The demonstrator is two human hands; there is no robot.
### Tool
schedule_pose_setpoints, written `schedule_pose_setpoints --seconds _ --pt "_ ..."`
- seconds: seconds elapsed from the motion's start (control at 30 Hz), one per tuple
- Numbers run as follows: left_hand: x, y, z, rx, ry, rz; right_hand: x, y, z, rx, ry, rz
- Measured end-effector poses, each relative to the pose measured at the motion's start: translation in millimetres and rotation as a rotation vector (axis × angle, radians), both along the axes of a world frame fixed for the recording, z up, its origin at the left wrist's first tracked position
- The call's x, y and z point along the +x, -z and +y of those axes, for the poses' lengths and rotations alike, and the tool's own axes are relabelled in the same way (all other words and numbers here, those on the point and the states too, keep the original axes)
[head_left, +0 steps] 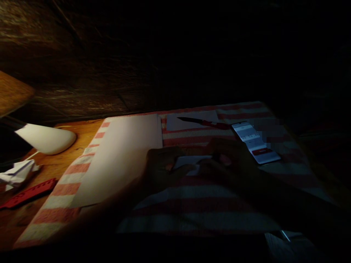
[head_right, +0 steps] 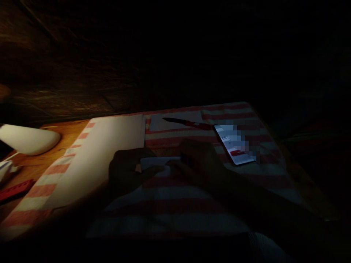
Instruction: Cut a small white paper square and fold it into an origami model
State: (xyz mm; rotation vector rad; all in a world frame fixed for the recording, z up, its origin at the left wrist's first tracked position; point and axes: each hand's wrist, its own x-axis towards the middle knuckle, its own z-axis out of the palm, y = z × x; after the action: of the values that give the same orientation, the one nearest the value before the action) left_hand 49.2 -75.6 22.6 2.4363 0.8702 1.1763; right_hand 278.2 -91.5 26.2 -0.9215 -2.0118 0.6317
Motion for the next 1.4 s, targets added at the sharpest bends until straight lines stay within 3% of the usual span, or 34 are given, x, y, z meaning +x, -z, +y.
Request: schedule_pose_setpoints --seconds 0.1,0.2,0.3,0.5,0.73,0.87,0.93,1.03,1.1,1.27,1.4 --pt "11 3.0 -5 -0.425 -0.102 -0.135 -7 7.3 1 -0.402 0.049 0.115" --pt "17 7.9 -6 -0.661 -0.116 -0.245 -12 16.6 4 -0.560 -0.020 0.234" --pt "17 11.7 -3 -0.704 -0.093 -0.273 -16 20.7 5 -0.625 -0.061 0.325" --pt "11 11.8 0 -0.703 -0.183 -0.286 -20 18.0 5 -0.818 -0.170 0.494" --pt "12 7.9 -1 -0.635 -0.186 -0.256 -20 18.9 3 -0.864 -0.168 0.524" --pt "11 12.7 0 -0.729 -0.221 -0.352 -18 20.5 5 -0.847 -0.043 0.478" --pt "9 14.3 1 -0.794 -0.159 -0.364 -17 19.2 7 -0.838 0.017 0.480" --pt "7 15.3 3 -0.942 -0.018 -0.225 -15 14.3 8 -0.827 0.105 0.492" --pt "6 16.2 4 -1.025 -0.013 -0.148 -15 10.9 8 -0.839 0.135 0.514" --pt "1 17.8 10 -1.072 -0.079 -0.226 -13 9.8 13 -0.915 0.092 0.605" --pt "-2 14.4 14 -1.001 -0.036 -0.294 -8 14.2 19 -0.851 0.029 0.679"
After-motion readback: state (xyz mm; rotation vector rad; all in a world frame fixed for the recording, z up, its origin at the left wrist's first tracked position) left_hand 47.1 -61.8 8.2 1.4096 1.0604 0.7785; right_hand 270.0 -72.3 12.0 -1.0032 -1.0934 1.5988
